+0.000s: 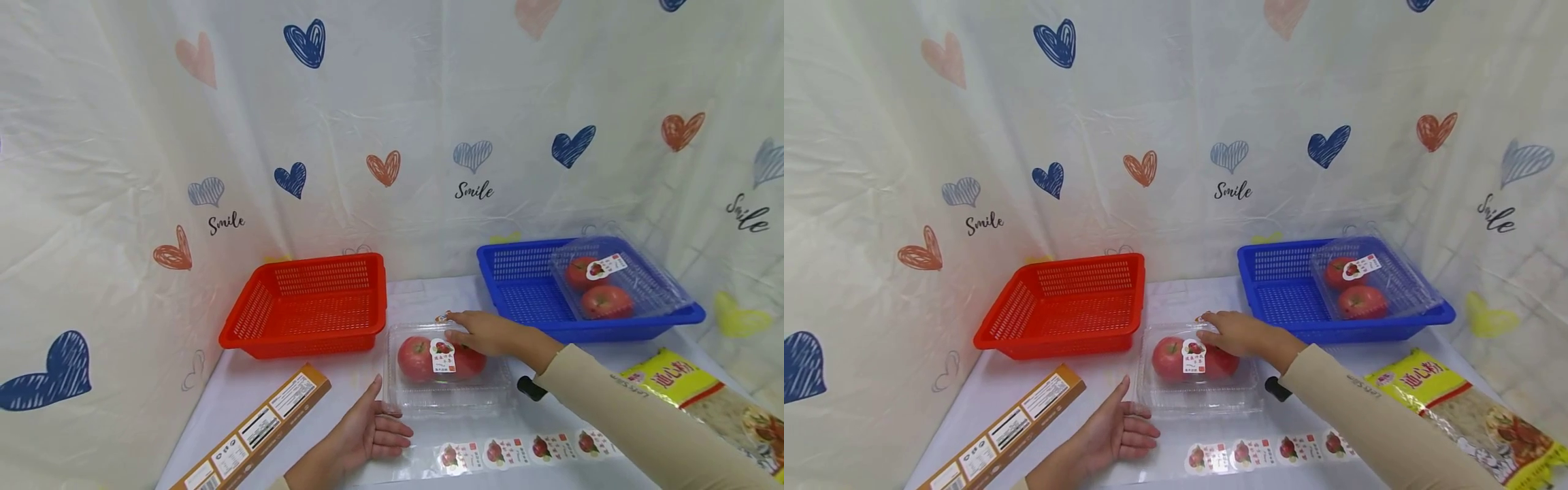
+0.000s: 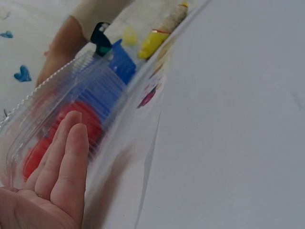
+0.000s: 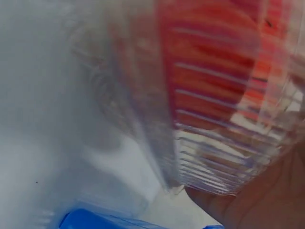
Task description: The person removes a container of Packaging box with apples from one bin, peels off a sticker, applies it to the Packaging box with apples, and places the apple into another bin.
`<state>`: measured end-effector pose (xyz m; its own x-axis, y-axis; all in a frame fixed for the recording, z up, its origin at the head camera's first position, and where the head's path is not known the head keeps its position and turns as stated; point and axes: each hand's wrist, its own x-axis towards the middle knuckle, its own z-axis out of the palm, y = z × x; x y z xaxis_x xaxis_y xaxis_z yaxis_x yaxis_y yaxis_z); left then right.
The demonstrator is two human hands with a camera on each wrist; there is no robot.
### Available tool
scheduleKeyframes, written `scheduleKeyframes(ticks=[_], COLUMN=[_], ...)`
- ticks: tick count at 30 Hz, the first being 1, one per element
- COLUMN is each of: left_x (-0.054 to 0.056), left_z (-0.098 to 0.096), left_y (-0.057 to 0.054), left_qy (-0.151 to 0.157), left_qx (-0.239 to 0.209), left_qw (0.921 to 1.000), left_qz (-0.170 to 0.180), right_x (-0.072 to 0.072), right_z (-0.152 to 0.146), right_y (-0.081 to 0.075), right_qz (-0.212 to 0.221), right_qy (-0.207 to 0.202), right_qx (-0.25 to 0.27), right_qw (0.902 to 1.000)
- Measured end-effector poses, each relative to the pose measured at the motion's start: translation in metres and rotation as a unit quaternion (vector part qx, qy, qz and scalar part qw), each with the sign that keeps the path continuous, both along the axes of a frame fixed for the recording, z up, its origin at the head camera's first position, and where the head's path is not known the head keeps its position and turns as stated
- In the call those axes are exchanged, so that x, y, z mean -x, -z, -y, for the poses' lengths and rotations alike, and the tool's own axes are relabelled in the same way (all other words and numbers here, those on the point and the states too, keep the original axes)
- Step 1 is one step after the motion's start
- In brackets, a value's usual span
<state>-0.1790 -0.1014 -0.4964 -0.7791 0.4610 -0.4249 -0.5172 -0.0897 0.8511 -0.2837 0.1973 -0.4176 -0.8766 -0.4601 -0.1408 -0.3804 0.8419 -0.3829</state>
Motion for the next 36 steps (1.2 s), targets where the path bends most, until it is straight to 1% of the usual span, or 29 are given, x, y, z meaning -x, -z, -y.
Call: scheduleKeyframes(ticks=[3,5,8,13,17,22,25,27,33,36], left_x=[-0.001,0.000,0.003,0.010,0.012,0.013,0.014,0.015,0.025,0.031], left_z=[-0.003,-0.003,-0.002,0.000,-0.001,-0.007,-0.012,-0.014,-0.018,-0.018], left_y=[0.001,0.001,0.000,-0.004,-0.005,-0.009,-0.013,-0.016,-0.022,-0.023], left_qy=[-0.010,-0.014,-0.016,-0.028,-0.043,-0.057,-0.063,-0.066,-0.076,-0.081], left_qx=[-0.025,-0.030,-0.034,-0.041,-0.050,-0.048,-0.041,-0.033,0.007,0.036], left_qw=[0.9996,0.9995,0.9992,0.9982,0.9968,0.9956,0.9950,0.9948,0.9935,0.9916], left_qz=[0.000,-0.004,-0.013,-0.034,-0.044,-0.057,-0.066,-0.069,-0.085,-0.094], right_x=[-0.001,-0.003,-0.008,-0.020,-0.030,-0.037,-0.038,-0.038,-0.041,-0.046], right_z=[-0.001,-0.002,-0.002,-0.001,-0.003,-0.008,-0.011,-0.013,-0.017,-0.019], right_y=[-0.002,-0.004,-0.006,-0.012,-0.013,-0.010,-0.007,-0.006,-0.001,0.001], right_qz=[0.010,0.017,0.025,0.024,0.016,0.009,0.003,0.006,0.053,0.085], right_qy=[-0.005,-0.004,0.009,0.027,0.034,0.044,0.042,0.041,0.069,0.081], right_qx=[-0.013,-0.023,-0.041,-0.061,-0.058,-0.030,-0.009,0.005,0.051,0.095], right_qw=[0.9998,0.9996,0.9988,0.9975,0.9976,0.9985,0.9991,0.9991,0.9949,0.9885])
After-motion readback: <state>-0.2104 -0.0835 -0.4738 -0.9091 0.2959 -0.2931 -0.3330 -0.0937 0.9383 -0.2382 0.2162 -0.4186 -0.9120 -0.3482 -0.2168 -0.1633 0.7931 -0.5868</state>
